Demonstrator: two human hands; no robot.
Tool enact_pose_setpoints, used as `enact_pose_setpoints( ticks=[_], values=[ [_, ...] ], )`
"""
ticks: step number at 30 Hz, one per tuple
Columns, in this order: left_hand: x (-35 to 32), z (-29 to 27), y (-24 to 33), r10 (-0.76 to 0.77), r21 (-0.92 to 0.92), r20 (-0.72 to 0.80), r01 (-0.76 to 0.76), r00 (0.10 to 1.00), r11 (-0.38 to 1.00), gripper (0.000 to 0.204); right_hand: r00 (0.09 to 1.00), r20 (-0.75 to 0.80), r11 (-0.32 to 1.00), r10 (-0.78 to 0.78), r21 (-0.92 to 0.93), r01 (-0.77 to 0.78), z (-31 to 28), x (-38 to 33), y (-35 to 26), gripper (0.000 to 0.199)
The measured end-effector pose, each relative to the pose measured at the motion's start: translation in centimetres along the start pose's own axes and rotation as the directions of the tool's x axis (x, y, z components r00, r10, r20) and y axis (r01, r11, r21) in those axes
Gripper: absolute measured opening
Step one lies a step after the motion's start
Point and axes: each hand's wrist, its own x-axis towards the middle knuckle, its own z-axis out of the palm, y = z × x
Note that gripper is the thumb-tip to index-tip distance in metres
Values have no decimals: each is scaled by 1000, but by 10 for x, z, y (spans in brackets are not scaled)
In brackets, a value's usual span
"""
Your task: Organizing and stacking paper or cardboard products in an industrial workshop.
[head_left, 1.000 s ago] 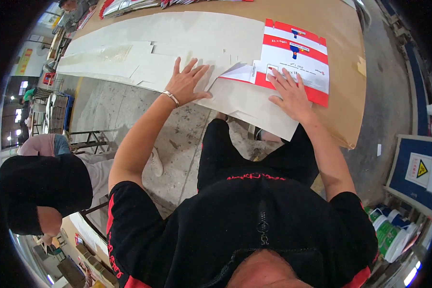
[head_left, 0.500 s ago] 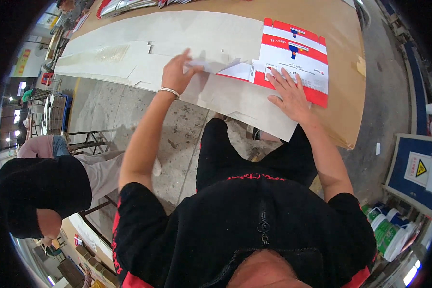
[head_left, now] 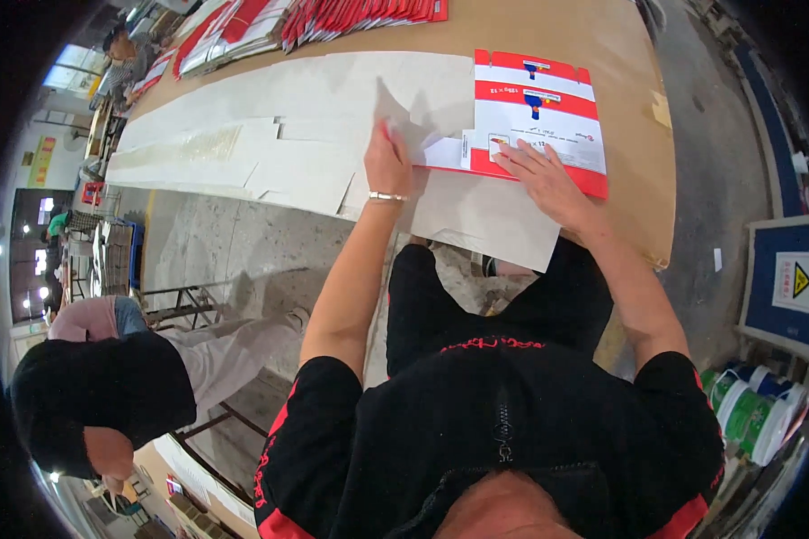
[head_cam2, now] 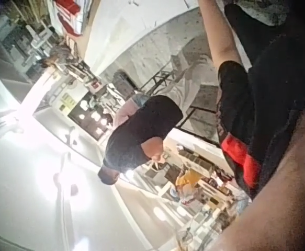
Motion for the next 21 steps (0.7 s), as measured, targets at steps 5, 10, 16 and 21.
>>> enact_pose_setpoints(
  ticks=[5, 10, 16, 21],
  values=[
    [-7, -9, 18, 283, -59, 593, -310, 754, 949, 67, 998, -52, 998, -28, 54, 31, -16, 4, -1, 73],
    [-18, -9, 34, 306, 3, 615, -391, 727, 921, 60, 996, -82, 1000, -21, 5, 22, -13, 5, 1, 70],
    [-21, 1, 32, 208, 232, 657, -457, 725, 858, 60, 985, -145, 981, -95, -180, 68, 0, -3, -6, 60],
    [-22, 2, 33, 226, 247, 684, -512, 693, 822, 57, 984, -138, 974, -111, -212, 80, 6, -8, -5, 57]
  ],
)
